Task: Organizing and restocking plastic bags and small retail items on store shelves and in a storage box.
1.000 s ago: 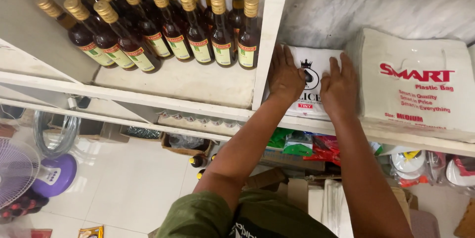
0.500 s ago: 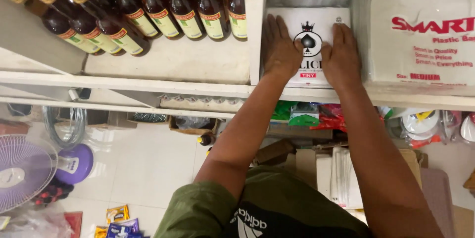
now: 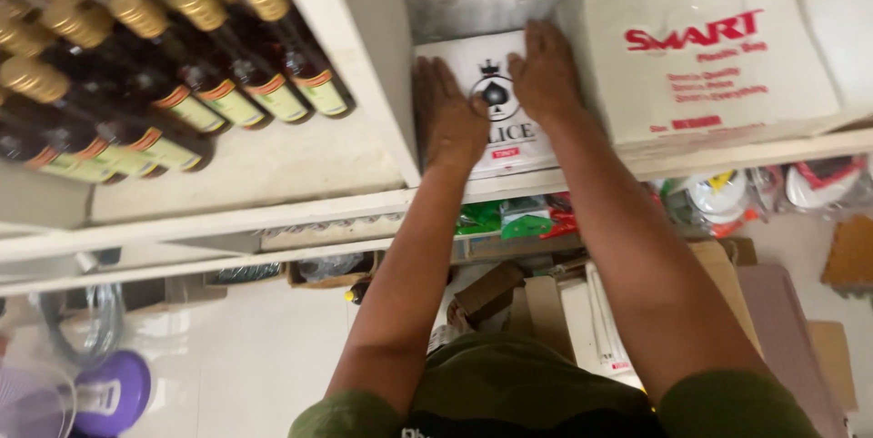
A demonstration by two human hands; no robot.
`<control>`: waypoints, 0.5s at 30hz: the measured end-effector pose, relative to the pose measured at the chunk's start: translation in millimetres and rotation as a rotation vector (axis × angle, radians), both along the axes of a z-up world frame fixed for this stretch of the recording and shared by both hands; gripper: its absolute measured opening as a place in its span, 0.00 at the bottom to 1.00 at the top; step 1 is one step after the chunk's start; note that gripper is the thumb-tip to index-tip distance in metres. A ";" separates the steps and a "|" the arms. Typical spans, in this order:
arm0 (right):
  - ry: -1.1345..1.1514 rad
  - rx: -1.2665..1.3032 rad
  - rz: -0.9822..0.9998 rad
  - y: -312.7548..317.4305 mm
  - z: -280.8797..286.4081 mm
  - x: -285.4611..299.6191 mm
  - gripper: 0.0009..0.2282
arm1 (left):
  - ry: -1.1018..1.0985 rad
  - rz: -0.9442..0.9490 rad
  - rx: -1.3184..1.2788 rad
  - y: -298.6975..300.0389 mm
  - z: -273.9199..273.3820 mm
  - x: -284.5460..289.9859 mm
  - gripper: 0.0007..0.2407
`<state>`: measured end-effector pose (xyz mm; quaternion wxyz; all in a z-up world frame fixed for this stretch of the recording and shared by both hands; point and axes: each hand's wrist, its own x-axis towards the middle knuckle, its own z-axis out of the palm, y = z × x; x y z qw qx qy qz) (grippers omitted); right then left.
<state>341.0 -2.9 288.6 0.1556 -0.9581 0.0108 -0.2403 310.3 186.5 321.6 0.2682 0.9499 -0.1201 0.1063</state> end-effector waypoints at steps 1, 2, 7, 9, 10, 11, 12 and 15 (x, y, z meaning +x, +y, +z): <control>0.003 -0.002 -0.024 0.8 0.8 -0.7 0.25 | 0.003 -0.024 -0.002 -0.9 1.1 -0.2 0.35; 0.015 0.057 -0.026 3.4 1.0 -1.4 0.25 | -0.004 -0.014 0.019 0.0 1.9 -0.7 0.35; 0.042 0.203 -0.068 7.4 8.5 -3.9 0.26 | -0.050 -0.019 0.055 -0.3 -2.0 -0.5 0.34; 0.106 0.345 -0.066 14.6 23.5 -9.9 0.27 | -0.060 -0.019 0.035 1.7 2.4 -2.4 0.34; 0.108 0.346 -0.069 14.6 25.0 -11.7 0.27 | -0.058 -0.023 0.036 1.3 3.0 -2.5 0.34; 0.126 0.360 -0.070 15.0 26.2 -13.0 0.26 | -0.050 -0.027 0.035 1.3 3.4 -2.2 0.33; 0.147 0.374 -0.066 16.7 26.4 -14.6 0.25 | -0.038 -0.028 0.035 2.5 2.8 -2.8 0.33; 0.085 0.317 -0.043 17.0 19.8 -14.7 0.24 | -0.018 -0.025 0.074 2.9 3.9 -3.9 0.31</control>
